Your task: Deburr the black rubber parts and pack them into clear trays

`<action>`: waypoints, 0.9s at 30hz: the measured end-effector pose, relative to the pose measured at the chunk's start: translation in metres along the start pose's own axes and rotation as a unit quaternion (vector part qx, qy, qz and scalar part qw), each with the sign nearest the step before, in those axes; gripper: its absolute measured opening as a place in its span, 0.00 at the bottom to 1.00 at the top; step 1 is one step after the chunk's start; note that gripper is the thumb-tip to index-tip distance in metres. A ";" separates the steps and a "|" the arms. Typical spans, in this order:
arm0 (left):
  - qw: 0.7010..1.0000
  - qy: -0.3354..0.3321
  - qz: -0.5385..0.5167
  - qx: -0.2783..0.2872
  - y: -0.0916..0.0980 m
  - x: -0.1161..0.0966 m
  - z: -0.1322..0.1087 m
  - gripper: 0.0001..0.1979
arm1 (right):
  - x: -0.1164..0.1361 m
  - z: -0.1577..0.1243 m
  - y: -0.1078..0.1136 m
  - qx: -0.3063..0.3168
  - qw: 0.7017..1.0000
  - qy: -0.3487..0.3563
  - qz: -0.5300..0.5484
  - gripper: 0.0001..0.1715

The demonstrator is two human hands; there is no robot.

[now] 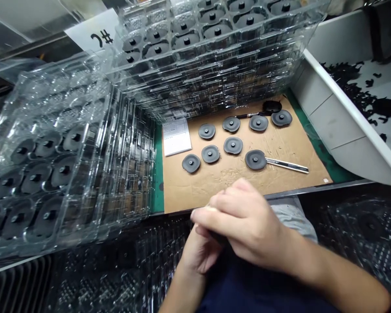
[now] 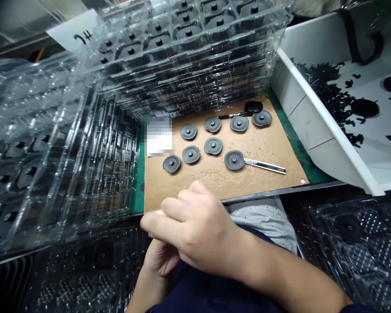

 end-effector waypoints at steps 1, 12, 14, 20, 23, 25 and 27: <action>1.000 -0.013 -0.002 0.002 0.001 -0.003 -0.001 0.22 | -0.001 0.002 -0.001 -0.008 1.000 0.014 0.027 0.13; 0.998 -0.060 -0.009 0.011 0.019 -0.035 -0.014 0.30 | -0.123 -0.064 -0.074 0.063 0.954 -0.285 0.065 0.12; 0.998 -0.061 -0.010 0.015 0.019 -0.036 -0.013 0.30 | -0.112 -0.055 -0.064 0.041 0.952 -0.295 0.065 0.14; 0.995 -0.101 0.016 -0.007 0.027 -0.044 -0.012 0.34 | -0.001 0.007 -0.025 -0.040 0.992 -0.084 0.081 0.17; 0.993 -0.116 0.032 -0.009 0.033 -0.049 -0.013 0.34 | 0.030 0.015 -0.042 0.039 0.994 -0.015 0.099 0.14; 0.990 -0.134 0.037 -0.023 0.035 -0.052 -0.016 0.33 | 0.029 0.018 -0.055 0.096 0.990 -0.029 0.098 0.13; 0.989 -0.142 0.042 -0.030 0.030 -0.053 -0.018 0.30 | 0.026 0.023 -0.053 0.077 0.994 -0.029 0.068 0.13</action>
Point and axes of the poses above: each hand's wrist, its own z-axis towards the middle knuckle, its own y-axis out of the back of the hand, x = y × z, the point moved 9 cm from there along z, towards the middle knuckle, and after that the axes turned 3 degrees about -z, right-handed, at the moved point
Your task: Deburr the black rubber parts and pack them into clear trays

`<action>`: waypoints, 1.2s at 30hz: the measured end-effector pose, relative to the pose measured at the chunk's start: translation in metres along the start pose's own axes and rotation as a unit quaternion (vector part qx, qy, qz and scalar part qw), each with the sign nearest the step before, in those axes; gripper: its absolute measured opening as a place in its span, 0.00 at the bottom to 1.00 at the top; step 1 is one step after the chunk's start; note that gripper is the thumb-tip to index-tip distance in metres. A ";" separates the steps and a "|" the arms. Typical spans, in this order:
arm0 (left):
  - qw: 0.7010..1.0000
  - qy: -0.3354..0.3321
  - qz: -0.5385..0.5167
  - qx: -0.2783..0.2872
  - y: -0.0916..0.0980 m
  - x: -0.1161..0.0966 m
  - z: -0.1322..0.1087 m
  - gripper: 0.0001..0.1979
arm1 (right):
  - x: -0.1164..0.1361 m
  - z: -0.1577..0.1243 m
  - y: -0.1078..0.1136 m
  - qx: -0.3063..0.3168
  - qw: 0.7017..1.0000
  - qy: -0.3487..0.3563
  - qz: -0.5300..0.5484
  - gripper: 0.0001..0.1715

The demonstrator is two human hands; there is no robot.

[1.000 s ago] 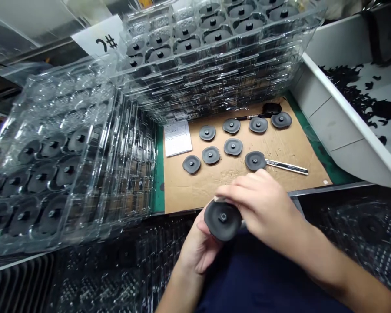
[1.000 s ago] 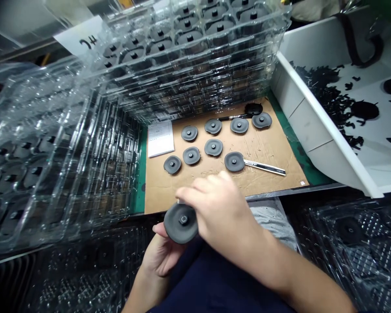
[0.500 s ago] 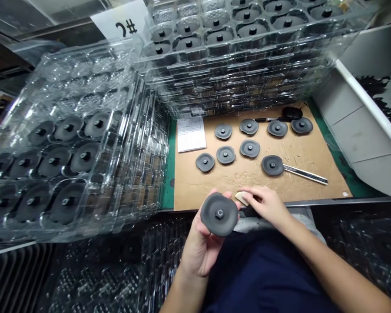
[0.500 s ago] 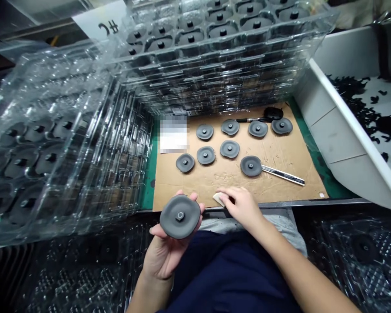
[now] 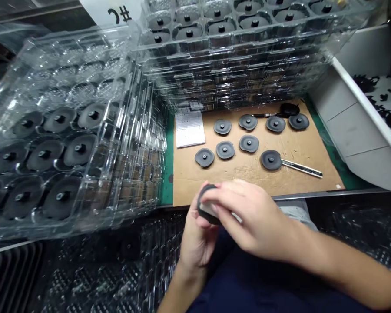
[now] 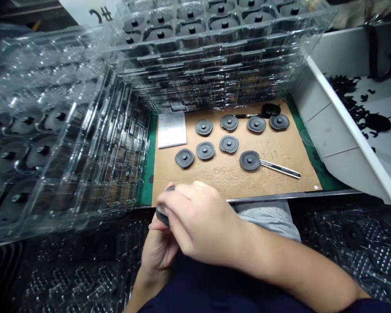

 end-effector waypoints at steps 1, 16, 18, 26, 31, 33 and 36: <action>1.000 -0.002 0.002 -0.002 -0.003 -0.001 -0.001 0.27 | 0.002 0.001 0.005 -0.029 0.999 0.015 -0.015 0.14; 0.993 0.079 -0.031 0.078 -0.018 0.005 -0.006 0.32 | -0.036 -0.014 0.036 -0.073 0.995 0.054 -0.039 0.18; 0.987 0.120 -0.036 0.100 -0.025 0.010 -0.009 0.34 | -0.072 -0.015 0.030 -0.091 0.996 -0.022 0.007 0.16; 0.978 0.149 -0.092 0.115 -0.044 0.024 -0.006 0.25 | -0.142 -0.058 -0.017 -0.078 0.987 -0.127 -0.059 0.18; 0.974 0.163 -0.104 0.122 -0.054 0.031 -0.002 0.26 | -0.113 -0.085 0.007 -0.107 0.984 -0.138 -0.025 0.18; 0.970 0.172 -0.114 0.129 -0.059 0.035 -0.001 0.27 | -0.104 -0.096 0.009 -0.086 0.987 -0.137 0.009 0.17; 0.967 0.183 -0.114 0.137 -0.066 0.040 0.000 0.28 | -0.103 -0.111 0.007 -0.070 0.986 -0.145 0.034 0.16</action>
Point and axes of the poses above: each hand's wrist, its own z-axis towards the middle knuckle, its own y-axis out of the back of the hand, x = y × z, the point moved 9 cm from there along z, towards the middle knuckle, and after that the axes turned 3 degrees about -z, right-handed, at the moved point
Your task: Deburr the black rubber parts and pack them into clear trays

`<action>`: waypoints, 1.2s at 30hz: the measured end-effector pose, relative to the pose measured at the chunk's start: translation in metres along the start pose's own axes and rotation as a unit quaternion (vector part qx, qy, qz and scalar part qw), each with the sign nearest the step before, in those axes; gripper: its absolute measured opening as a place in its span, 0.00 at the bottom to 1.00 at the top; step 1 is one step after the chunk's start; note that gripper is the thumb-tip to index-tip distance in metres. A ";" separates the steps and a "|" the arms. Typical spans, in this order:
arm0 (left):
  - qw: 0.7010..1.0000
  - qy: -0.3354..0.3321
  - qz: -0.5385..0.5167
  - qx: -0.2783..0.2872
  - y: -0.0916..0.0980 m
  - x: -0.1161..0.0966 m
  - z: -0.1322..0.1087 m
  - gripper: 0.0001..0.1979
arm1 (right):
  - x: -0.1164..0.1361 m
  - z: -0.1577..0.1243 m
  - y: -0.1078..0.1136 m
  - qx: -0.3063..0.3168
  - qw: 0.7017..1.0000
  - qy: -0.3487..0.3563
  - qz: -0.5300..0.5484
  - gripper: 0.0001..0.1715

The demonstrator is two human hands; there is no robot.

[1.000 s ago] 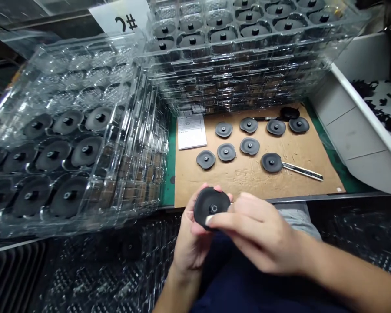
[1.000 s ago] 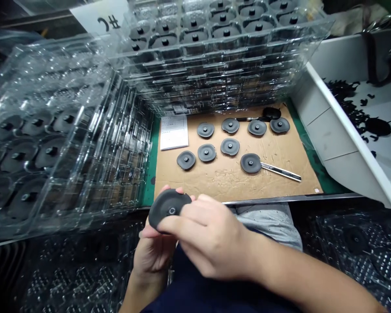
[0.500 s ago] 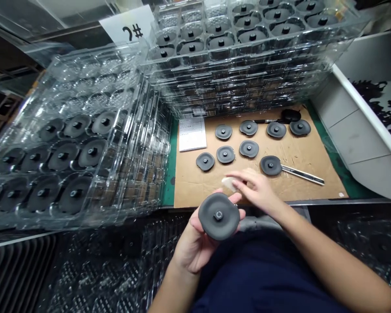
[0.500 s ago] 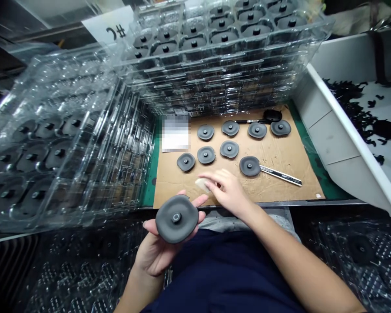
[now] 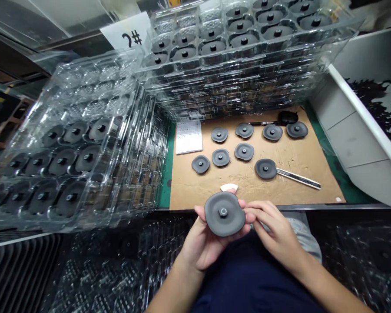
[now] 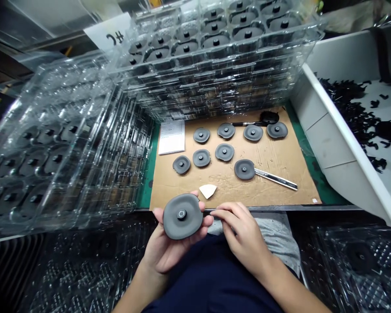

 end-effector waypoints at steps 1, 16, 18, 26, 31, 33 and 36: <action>1.000 0.004 0.003 0.000 -0.002 0.002 0.001 0.28 | -0.003 -0.003 0.000 0.001 1.000 -0.006 0.004 0.16; 0.715 -0.321 0.621 0.023 -0.036 -0.015 -0.007 0.48 | -0.020 -0.015 0.027 -0.082 0.995 -0.056 0.027 0.15; 0.662 -0.341 0.665 0.055 -0.041 -0.010 -0.007 0.53 | -0.020 -0.017 0.037 -0.106 0.992 -0.061 0.027 0.19; 0.577 -0.373 0.723 0.072 -0.049 -0.008 -0.002 0.58 | -0.004 -0.022 0.060 -0.130 0.990 0.028 0.055 0.28; 0.618 -0.350 0.702 0.059 -0.049 -0.010 0.001 0.56 | -0.014 -0.021 0.065 -0.116 0.966 -0.092 0.210 0.18; 0.656 -0.318 0.682 0.058 -0.045 -0.008 0.005 0.55 | -0.009 -0.012 0.057 -0.049 0.955 -0.117 0.269 0.17; 0.697 -0.266 0.664 0.052 -0.038 -0.005 0.009 0.54 | 0.002 0.001 0.045 0.051 0.929 -0.139 0.338 0.15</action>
Point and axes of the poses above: each hand's wrist, its own z-axis towards the middle knuckle, its own y-axis out of the back of the hand, x = y × z, the point moved 9 cm from there along z, towards the middle knuckle, and after that the axes turned 3 degrees about -z, right-handed, at the moved point
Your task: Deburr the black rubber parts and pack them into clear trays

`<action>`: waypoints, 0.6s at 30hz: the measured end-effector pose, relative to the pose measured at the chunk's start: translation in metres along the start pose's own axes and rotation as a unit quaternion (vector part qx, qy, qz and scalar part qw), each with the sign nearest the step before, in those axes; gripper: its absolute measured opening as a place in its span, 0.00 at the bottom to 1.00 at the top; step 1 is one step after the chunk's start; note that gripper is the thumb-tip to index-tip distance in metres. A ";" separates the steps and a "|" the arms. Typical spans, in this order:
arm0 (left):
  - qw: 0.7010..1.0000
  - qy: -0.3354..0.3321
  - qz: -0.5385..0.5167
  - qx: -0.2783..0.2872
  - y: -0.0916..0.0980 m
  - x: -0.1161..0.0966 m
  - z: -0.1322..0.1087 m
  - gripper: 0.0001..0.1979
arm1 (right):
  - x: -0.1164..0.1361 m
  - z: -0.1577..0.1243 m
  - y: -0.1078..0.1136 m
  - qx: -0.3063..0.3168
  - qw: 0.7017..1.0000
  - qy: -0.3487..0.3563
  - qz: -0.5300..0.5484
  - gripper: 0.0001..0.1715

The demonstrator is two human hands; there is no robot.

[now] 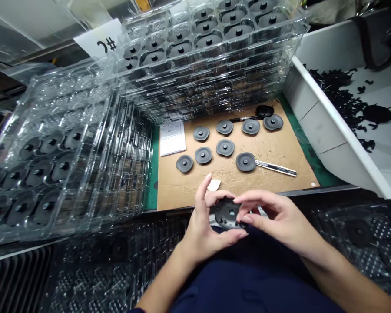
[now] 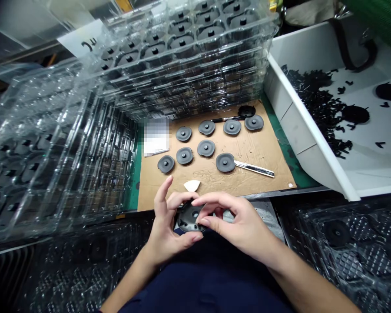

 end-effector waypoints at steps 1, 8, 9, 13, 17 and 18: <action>1.000 0.014 -0.012 0.009 -0.001 0.001 0.000 0.54 | 0.001 0.004 -0.003 0.023 0.999 -0.016 0.024 0.15; 0.993 0.067 -0.063 0.071 -0.010 0.002 -0.001 0.55 | 0.002 0.013 -0.018 0.148 0.978 -0.088 0.115 0.13; 0.992 0.074 -0.070 0.078 -0.012 0.003 -0.002 0.55 | 0.002 0.012 -0.020 0.161 0.974 -0.097 0.127 0.11; 0.988 0.093 -0.086 0.084 -0.012 0.009 -0.005 0.60 | -0.003 0.010 -0.024 0.165 0.964 -0.119 0.173 0.09; 0.995 0.051 -0.065 0.062 -0.003 0.005 -0.003 0.60 | -0.016 0.010 -0.018 0.106 0.969 -0.135 0.177 0.10; 0.996 0.045 -0.060 0.057 -0.001 0.005 -0.002 0.60 | -0.018 0.010 -0.017 0.092 0.972 -0.135 0.169 0.10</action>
Point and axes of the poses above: each hand's wrist, its own z-axis towards the middle knuckle, its own y-axis out of the back of the hand, x = y × z, the point moved 9 cm from there along z, towards the middle knuckle, and after that the axes turned 3 degrees about -z, right-handed, at the moved point
